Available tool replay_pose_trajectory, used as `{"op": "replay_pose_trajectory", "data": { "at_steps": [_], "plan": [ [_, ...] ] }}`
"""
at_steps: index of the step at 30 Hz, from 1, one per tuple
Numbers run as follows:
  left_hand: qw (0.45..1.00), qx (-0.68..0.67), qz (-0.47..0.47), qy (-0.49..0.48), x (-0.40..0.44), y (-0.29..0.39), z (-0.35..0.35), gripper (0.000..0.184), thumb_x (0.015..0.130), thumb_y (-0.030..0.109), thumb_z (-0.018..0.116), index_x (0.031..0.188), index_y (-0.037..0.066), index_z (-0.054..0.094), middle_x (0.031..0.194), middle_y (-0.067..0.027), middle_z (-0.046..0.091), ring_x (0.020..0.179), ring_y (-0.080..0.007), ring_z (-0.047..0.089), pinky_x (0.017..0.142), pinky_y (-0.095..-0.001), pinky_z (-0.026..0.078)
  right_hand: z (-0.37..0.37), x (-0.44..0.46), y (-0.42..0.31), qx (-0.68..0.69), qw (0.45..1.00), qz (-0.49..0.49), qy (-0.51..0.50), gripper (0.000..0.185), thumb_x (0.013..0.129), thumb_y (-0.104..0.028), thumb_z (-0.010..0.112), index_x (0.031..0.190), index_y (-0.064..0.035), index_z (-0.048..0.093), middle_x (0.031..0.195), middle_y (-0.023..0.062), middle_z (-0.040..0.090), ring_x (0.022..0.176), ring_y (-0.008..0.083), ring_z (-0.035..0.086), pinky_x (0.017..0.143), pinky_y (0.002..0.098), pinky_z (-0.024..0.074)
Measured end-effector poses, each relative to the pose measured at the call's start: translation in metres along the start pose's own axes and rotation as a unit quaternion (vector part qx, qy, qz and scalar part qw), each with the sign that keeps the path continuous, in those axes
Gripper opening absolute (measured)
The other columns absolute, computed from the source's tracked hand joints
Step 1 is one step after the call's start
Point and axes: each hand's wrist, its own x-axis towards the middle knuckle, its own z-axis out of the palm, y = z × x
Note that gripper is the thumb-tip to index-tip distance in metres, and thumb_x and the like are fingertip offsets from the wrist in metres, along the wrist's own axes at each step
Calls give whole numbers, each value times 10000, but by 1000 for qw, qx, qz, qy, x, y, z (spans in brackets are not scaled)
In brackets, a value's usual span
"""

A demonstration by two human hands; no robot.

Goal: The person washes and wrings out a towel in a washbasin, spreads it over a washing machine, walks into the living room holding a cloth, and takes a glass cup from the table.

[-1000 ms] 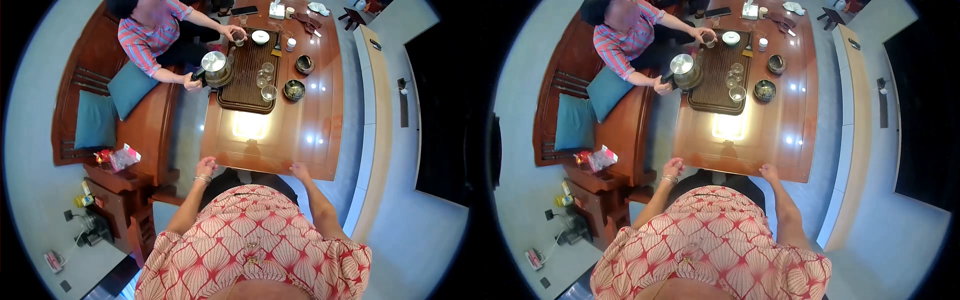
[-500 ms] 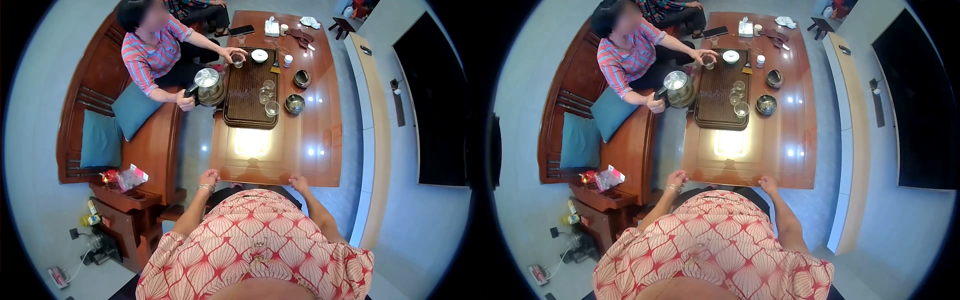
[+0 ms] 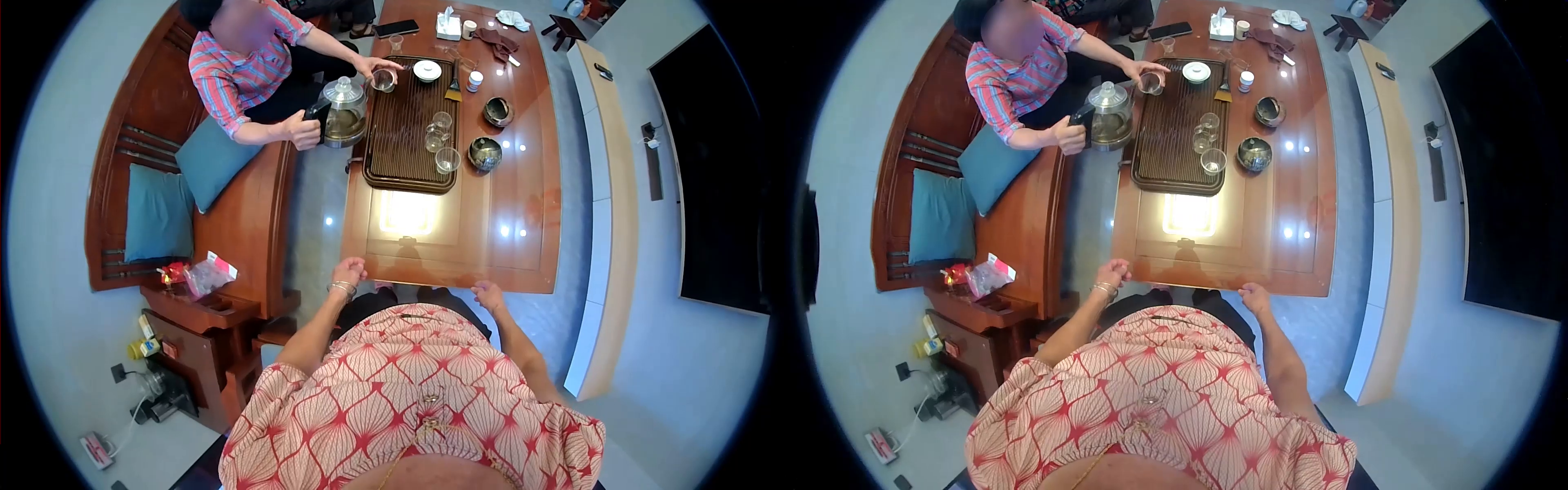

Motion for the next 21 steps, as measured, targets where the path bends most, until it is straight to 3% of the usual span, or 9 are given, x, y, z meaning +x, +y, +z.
{"op": "replay_pose_trajectory", "data": {
  "at_steps": [6,8,9,11,17,21],
  "plan": [
    [1000,-11,7,-13,-3,2,-1,138,810,120,498,895,30,558,634,-40,576,537,-101,523,474,-223,403,11,-5,0,53,998,22,7,259,741,-143,585,961,-8,558,734,81,592,562,150,568,411,251,421],
    [1000,-1,4,-9,-5,2,1,137,810,121,498,895,32,559,638,-38,576,540,-99,523,471,-223,402,13,-7,1,72,997,23,25,222,708,-155,619,870,-6,597,672,95,606,542,145,563,544,271,461],
    [1000,8,3,-6,-4,3,1,136,810,122,499,895,35,559,643,-37,577,544,-98,522,469,-223,401,14,-6,1,74,997,22,26,222,708,-155,619,870,-6,597,672,95,606,542,145,563,544,271,461],
    [1000,12,0,-14,-3,1,2,136,811,124,499,896,37,559,644,-36,577,543,-95,520,465,-223,398,14,-1,4,19,1000,15,6,223,738,-135,577,930,-21,580,698,69,589,536,140,560,413,249,422],
    [999,19,0,-29,3,-12,0,135,822,128,482,911,53,549,658,-27,576,551,-91,521,458,-217,395,23,16,19,-21,999,-45,17,234,743,-141,575,940,-16,578,690,70,588,524,137,555,409,244,419],
    [1000,-4,6,-22,-3,-9,-2,116,807,118,499,886,50,550,634,-22,569,529,-86,507,445,-211,385,20,11,3,21,1000,-15,1,246,744,-140,575,952,-9,570,701,78,590,530,141,557,407,243,417]
  ]
}}
